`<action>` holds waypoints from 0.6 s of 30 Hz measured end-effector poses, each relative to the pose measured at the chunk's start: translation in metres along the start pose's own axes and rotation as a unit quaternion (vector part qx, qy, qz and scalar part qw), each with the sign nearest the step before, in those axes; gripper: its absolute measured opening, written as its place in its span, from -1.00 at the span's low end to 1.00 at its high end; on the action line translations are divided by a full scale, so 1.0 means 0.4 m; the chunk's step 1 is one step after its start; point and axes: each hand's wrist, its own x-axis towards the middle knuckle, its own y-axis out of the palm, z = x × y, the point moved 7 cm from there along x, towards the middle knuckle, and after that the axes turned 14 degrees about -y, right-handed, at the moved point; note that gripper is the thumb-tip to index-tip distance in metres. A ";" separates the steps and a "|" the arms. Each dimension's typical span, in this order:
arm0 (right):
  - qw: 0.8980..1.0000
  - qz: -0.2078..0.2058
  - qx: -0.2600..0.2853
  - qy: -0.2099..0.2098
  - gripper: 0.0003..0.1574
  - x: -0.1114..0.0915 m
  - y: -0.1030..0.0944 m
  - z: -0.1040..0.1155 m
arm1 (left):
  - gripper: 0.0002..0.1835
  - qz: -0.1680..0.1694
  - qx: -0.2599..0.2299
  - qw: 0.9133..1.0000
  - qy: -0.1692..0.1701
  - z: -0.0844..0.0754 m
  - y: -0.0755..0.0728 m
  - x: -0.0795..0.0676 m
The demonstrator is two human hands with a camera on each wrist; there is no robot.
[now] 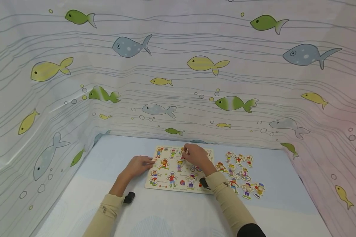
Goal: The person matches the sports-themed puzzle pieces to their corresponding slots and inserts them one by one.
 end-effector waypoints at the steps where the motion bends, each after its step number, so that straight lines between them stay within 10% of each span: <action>1: 1.000 0.003 0.002 0.002 -0.81 0.003 0.003 0.001 | -0.80 -0.001 0.001 1.000 -0.001 0.001 0.000 0.000; 18: 1.000 0.009 0.015 -0.016 -0.83 0.057 0.041 0.030 | -0.79 0.000 0.013 1.000 -0.001 0.001 0.002 0.001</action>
